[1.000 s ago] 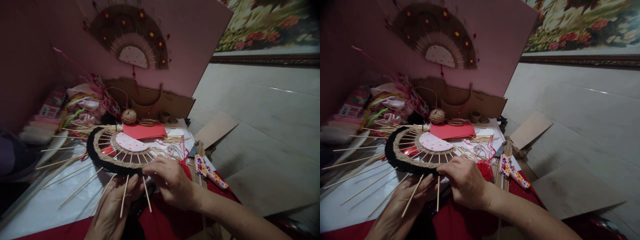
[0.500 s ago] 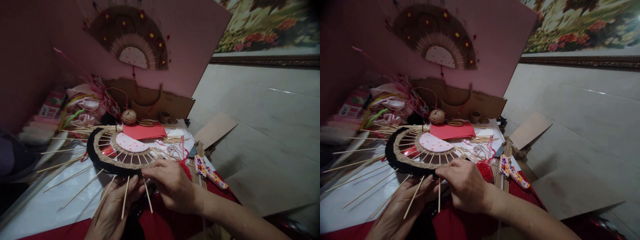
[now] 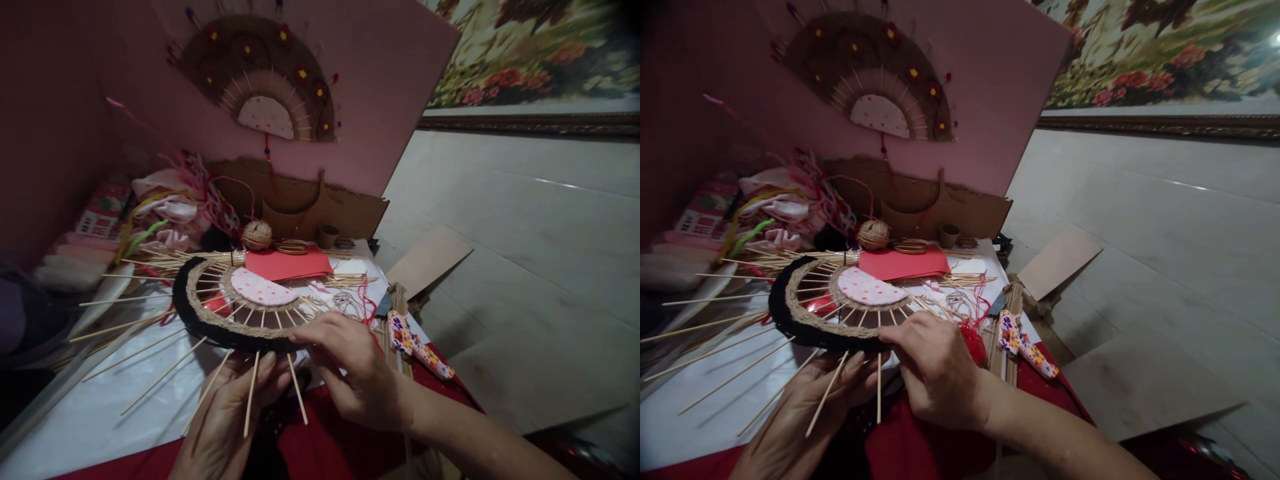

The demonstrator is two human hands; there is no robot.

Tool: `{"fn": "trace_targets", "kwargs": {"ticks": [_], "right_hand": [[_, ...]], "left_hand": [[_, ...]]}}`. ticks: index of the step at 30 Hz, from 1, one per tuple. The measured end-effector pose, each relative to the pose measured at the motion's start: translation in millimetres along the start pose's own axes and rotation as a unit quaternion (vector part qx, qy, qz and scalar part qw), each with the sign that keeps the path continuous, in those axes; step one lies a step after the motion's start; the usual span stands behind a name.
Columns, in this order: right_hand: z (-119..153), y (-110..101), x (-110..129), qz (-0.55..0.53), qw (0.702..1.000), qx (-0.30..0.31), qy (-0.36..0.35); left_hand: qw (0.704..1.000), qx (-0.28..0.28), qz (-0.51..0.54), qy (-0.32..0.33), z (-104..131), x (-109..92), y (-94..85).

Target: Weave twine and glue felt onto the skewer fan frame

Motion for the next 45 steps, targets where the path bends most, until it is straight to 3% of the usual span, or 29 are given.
{"fn": "trace_targets", "kwargs": {"ticks": [2, 4, 10, 14, 19, 22, 24, 28, 33, 37, 42, 45], "right_hand": [[-1, 1, 0, 0.008, 0.999, 0.032, -0.001], [0, -2, 3, -0.009, 1.0, 0.019, -0.014], [15, -22, 11, -0.091, 0.985, -0.144, 0.003], [26, -36, 14, -0.103, 0.971, -0.214, 0.024], [41, -51, 17, -0.057, 0.974, -0.219, 0.024], [50, -54, 19, -0.011, 0.949, -0.311, 0.05], [51, -52, 19, 0.039, 0.94, -0.33, 0.082], [34, -34, 15, 0.042, 0.982, -0.139, 0.119], [16, -11, 8, 0.048, 0.99, 0.021, 0.133], [8, -2, 8, 0.058, 0.987, 0.069, 0.131], [2, 2, 12, 0.065, 0.984, 0.107, 0.126], [3, 0, 13, 0.041, 0.989, 0.087, 0.115]], "left_hand": [[1.0, 0.0, 0.0, -0.01, -1, 0, 0.4], [1.0, -0.003, 0.001, -0.013, -1, -1, 1.3], [1.0, 0.003, -0.023, 0.002, -1, -1, 0.5], [0.999, -0.005, -0.044, -0.002, -2, 1, -3.1], [0.999, -0.012, -0.031, 0.003, -3, 1, -4.9], [1.0, -0.007, -0.026, 0.001, -3, 1, -5.0], [1.0, -0.013, -0.027, -0.002, -3, 1, -5.3], [0.999, -0.018, -0.029, -0.008, -3, 1, -3.9], [1.0, 0.022, -0.022, 0.005, -1, 0, 0.7], [0.998, 0.056, 0.002, 0.011, -1, 0, 0.8], [0.999, 0.053, -0.003, 0.007, -3, 4, -3.6], [0.999, 0.053, 0.002, 0.009, -3, 5, -5.3]]}}
Point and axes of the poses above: each hand's wrist, its own z-axis away from the middle knuckle, its own y-axis out of the palm, x = y × z, the point moved 2 cm from there along -z, towards the middle knuckle, and after that the axes turned 5 degrees about y, right-handed, at the moved point
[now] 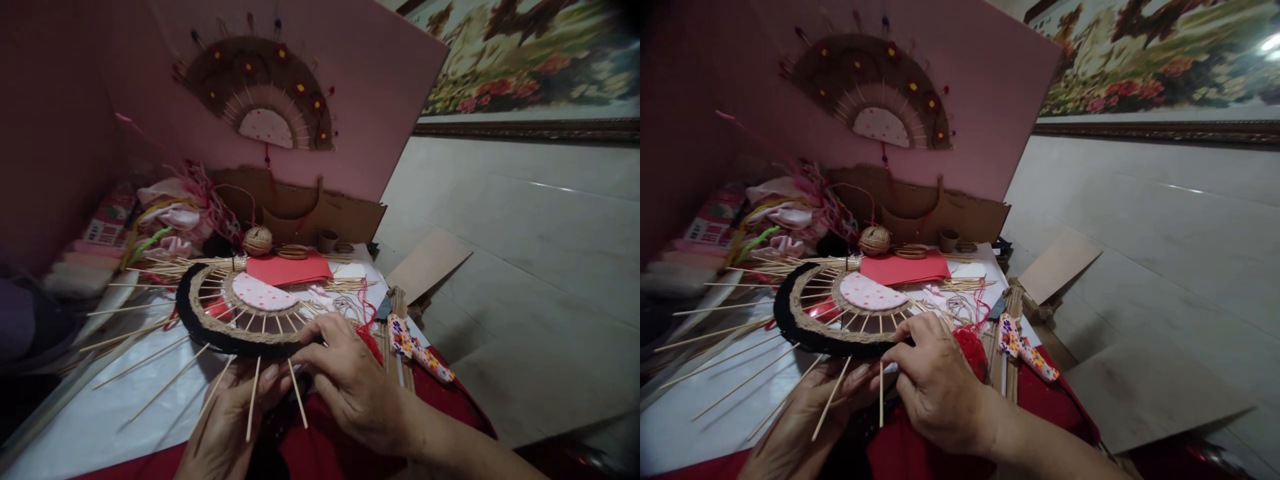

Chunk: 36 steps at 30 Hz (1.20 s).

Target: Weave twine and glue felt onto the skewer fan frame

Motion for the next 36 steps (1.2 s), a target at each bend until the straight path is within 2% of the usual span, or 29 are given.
{"fn": "trace_targets", "kwargs": {"ticks": [5, 11, 15, 17, 22, 27, 29, 31, 33, 36], "right_hand": [[2, -3, -2, -0.063, 0.996, -0.069, -0.013], [3, 1, 1, -0.06, 0.997, -0.03, -0.026], [6, -4, 1, -0.094, 0.99, -0.106, -0.024], [6, -5, 0, -0.1, 0.987, -0.122, -0.015], [6, 1, 0, -0.071, 0.995, -0.063, -0.035], [8, -6, -2, -0.119, 0.983, -0.141, -0.018], [7, -5, -3, -0.099, 0.987, -0.129, -0.008], [7, -3, -2, -0.075, 0.993, -0.092, -0.018], [9, -4, -2, -0.078, 0.993, -0.085, -0.03], [14, -13, -4, -0.12, 0.978, -0.169, -0.014]], "left_hand": [[1.0, 0.001, 0.008, 0.007, 3, -1, 2.3], [1.0, -0.001, -0.009, -0.001, 1, 0, 0.4], [1.0, 0.007, 0.0, 0.004, 1, 0, 1.9], [1.0, 0.009, 0.0, 0.007, 1, 0, 2.7], [1.0, 0.007, -0.005, 0.007, -1, 0, 0.9], [1.0, 0.013, 0.002, 0.006, 0, 1, 2.1], [1.0, 0.012, 0.011, 0.008, 0, 1, 3.8], [1.0, 0.013, 0.012, 0.008, 0, 1, 5.4], [1.0, 0.012, 0.003, 0.009, 1, 0, 6.1], [1.0, -0.009, -0.017, 0.011, 3, 0, 3.9]]}}
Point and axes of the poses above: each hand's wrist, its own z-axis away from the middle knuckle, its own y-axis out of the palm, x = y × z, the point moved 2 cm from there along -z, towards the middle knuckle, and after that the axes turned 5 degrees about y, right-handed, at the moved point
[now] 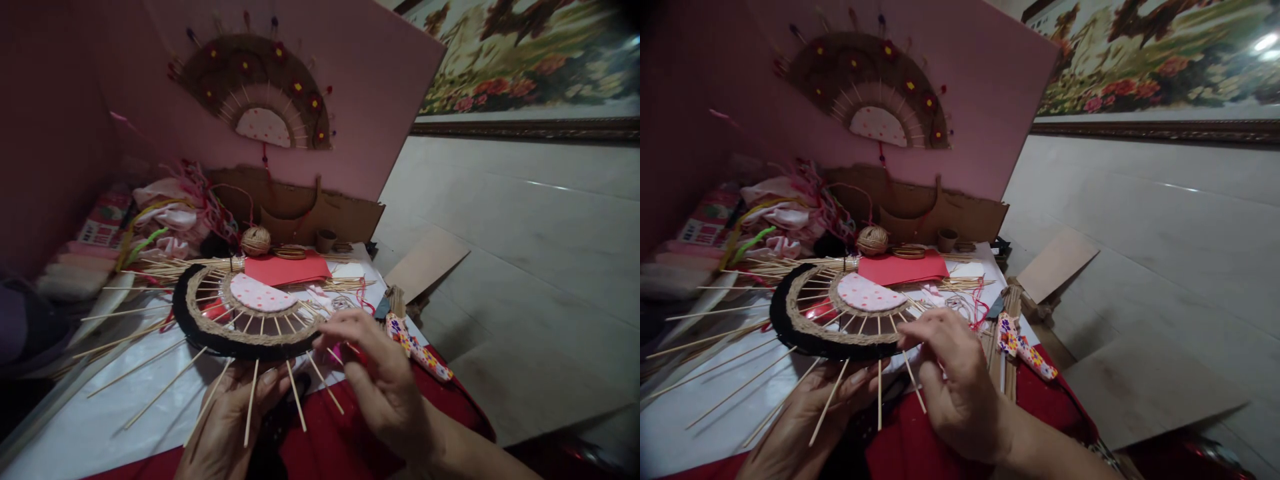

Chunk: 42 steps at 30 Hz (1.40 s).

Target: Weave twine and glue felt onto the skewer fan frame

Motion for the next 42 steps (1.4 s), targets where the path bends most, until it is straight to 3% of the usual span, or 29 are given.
{"fn": "trace_targets", "kwargs": {"ticks": [3, 5, 9, 13, 16, 20, 21, 25, 26, 30, 35, 42], "right_hand": [[2, -12, -5, -0.014, 0.994, -0.108, 0.033], [5, -16, -11, -0.031, 0.986, -0.139, 0.088], [15, -17, -26, -0.144, 0.951, -0.1, 0.255], [28, -21, -36, -0.157, 0.934, -0.094, 0.306], [35, -23, -40, -0.076, 0.952, -0.083, 0.285], [42, -18, -36, 0.045, 0.985, -0.053, 0.156], [43, -19, -33, 0.056, 0.988, -0.07, 0.126], [52, -31, -20, 0.015, 0.972, -0.233, 0.03], [53, -33, -16, 0.006, 0.971, -0.239, 0.006], [44, -23, -10, 0.066, 0.993, -0.088, -0.041], [18, 5, -14, 0.196, 0.979, 0.047, 0.012], [-9, 22, -9, 0.231, 0.964, 0.123, 0.042]], "left_hand": [[0.999, -0.041, -0.016, -0.011, 0, 1, -5.2], [0.998, -0.058, -0.024, -0.017, -2, 3, -8.1], [0.997, -0.066, -0.03, -0.004, -4, 3, -9.1], [0.995, -0.087, -0.045, 0.015, 0, 1, -7.2], [0.994, -0.088, -0.063, 0.013, 3, 0, -5.4], [0.995, -0.085, -0.055, -0.004, 3, -1, -2.2], [0.995, -0.085, -0.054, -0.007, 4, -2, -1.3], [0.995, -0.086, -0.057, 0.001, 5, -5, 1.0], [0.995, -0.088, -0.057, 0.001, 5, -5, 1.0], [0.994, -0.094, -0.059, -0.013, 5, -3, -1.2], [0.997, -0.064, -0.048, 0.002, 3, -1, -3.5], [0.998, -0.058, 0.033, -0.012, 3, -2, 4.5]]}}
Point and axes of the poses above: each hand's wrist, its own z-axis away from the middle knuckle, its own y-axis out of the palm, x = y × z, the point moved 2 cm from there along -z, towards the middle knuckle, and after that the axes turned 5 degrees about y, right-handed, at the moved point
